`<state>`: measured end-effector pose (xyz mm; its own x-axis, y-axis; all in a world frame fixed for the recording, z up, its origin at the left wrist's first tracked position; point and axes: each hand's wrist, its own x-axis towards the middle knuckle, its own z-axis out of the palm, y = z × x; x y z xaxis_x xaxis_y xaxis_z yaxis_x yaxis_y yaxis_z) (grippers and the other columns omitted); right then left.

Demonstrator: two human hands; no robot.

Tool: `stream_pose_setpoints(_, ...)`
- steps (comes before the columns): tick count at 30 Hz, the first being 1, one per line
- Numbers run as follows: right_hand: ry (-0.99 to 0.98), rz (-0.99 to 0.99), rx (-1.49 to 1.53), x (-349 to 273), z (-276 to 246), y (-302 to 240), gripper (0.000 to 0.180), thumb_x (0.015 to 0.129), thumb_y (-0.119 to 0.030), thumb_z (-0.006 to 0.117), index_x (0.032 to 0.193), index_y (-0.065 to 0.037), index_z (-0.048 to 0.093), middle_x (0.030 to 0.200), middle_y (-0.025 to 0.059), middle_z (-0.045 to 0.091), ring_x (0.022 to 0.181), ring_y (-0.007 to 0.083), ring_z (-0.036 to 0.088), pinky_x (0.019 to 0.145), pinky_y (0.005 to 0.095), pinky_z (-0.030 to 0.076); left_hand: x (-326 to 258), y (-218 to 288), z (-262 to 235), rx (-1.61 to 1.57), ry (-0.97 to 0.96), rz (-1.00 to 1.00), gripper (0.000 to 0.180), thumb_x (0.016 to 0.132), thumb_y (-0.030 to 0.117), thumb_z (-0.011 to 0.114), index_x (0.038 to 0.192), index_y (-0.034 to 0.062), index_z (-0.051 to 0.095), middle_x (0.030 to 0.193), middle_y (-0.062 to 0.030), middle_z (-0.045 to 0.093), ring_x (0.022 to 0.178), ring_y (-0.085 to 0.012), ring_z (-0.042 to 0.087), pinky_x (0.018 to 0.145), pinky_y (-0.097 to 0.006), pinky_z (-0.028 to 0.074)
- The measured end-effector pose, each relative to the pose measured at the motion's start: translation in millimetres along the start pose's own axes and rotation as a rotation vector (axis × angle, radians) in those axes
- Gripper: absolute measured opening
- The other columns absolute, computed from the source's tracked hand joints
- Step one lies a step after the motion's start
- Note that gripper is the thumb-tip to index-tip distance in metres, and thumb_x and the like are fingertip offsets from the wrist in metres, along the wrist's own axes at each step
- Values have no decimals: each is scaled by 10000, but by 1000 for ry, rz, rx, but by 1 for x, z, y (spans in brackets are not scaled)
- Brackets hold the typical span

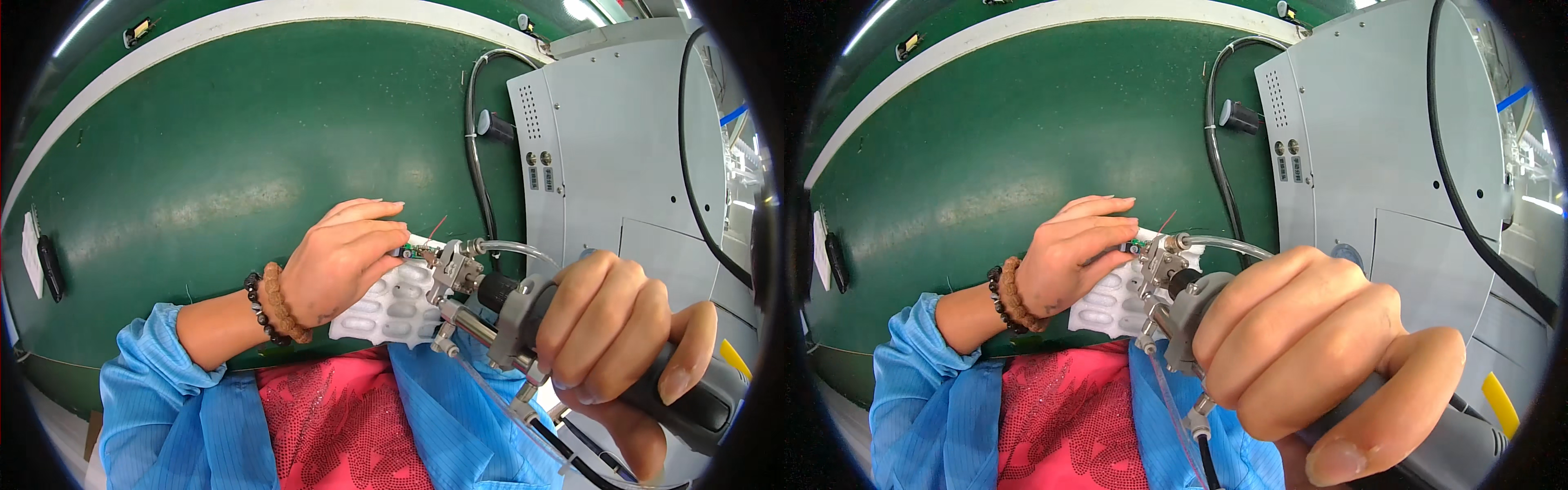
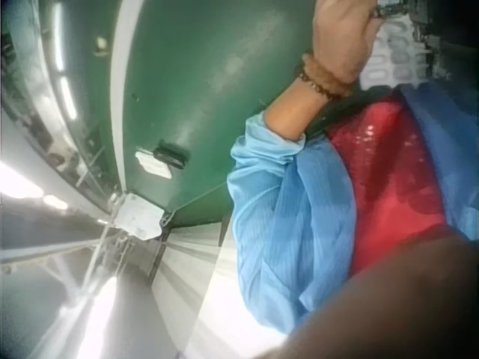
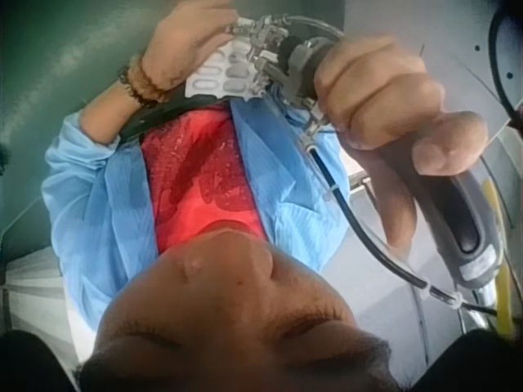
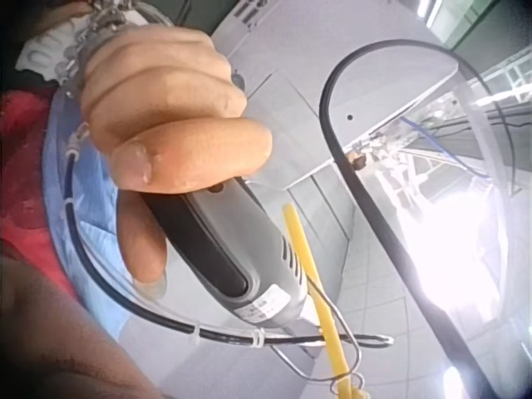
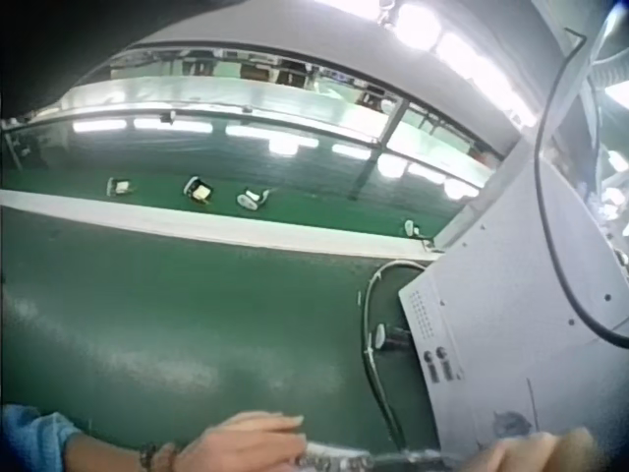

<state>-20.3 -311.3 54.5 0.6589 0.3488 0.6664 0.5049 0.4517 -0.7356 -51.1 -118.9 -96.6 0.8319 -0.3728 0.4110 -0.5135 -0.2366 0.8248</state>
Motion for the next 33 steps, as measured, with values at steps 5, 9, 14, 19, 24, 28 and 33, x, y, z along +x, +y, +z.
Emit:
stream_pose_setpoints(5,-93,64,20,6,1,1,575,837,-465,773,1144,-87,467,679,36,568,458,127,534,417,247,462,0,-1,2,-8,3,1,332,709,48,814,1016,2,697,1080,-143,717,1135,-340,651,991,-481,499)
stream_pose_setpoints(9,-227,115,127,21,3,7,663,875,-531,699,1263,-91,391,820,85,522,525,165,508,445,297,427,0,-1,1,-25,6,1,317,718,42,807,1011,-6,696,1072,-145,719,1125,-337,656,992,-482,499)
stream_pose_setpoints(14,-371,89,180,26,-7,8,660,877,-531,696,1269,-99,388,832,90,523,539,171,511,451,305,429,0,1,2,-25,-1,-2,301,728,40,798,1005,-13,694,1056,-150,719,1112,-327,662,993,-479,500)
stream_pose_setpoints(19,-445,-15,224,23,-19,17,673,874,-534,697,1289,-107,383,837,92,524,574,181,524,470,314,442,0,0,1,-23,-3,-6,292,731,43,794,1000,-15,695,1050,-156,717,1092,-317,669,994,-471,503)
stream_pose_setpoints(24,-323,73,159,15,-12,5,672,869,-538,700,1287,-111,392,827,83,530,590,182,532,493,316,456,2,1,1,-13,-5,0,292,728,41,794,997,-18,696,1047,-164,715,1073,-315,675,990,-469,507)
stream_pose_setpoints(28,-239,103,89,11,-10,-4,639,856,-522,721,1238,-114,410,786,64,542,558,163,538,475,295,455,4,3,0,-17,-21,10,297,721,38,793,995,-21,696,1041,-167,715,1064,-316,678,988,-467,509)
stream_pose_setpoints(33,-181,144,52,15,-12,-5,599,841,-501,748,1176,-116,433,734,40,558,517,140,546,452,269,455,7,4,-8,-8,-45,-9,297,716,34,791,991,-25,693,1028,-167,716,1055,-317,682,984,-463,512)
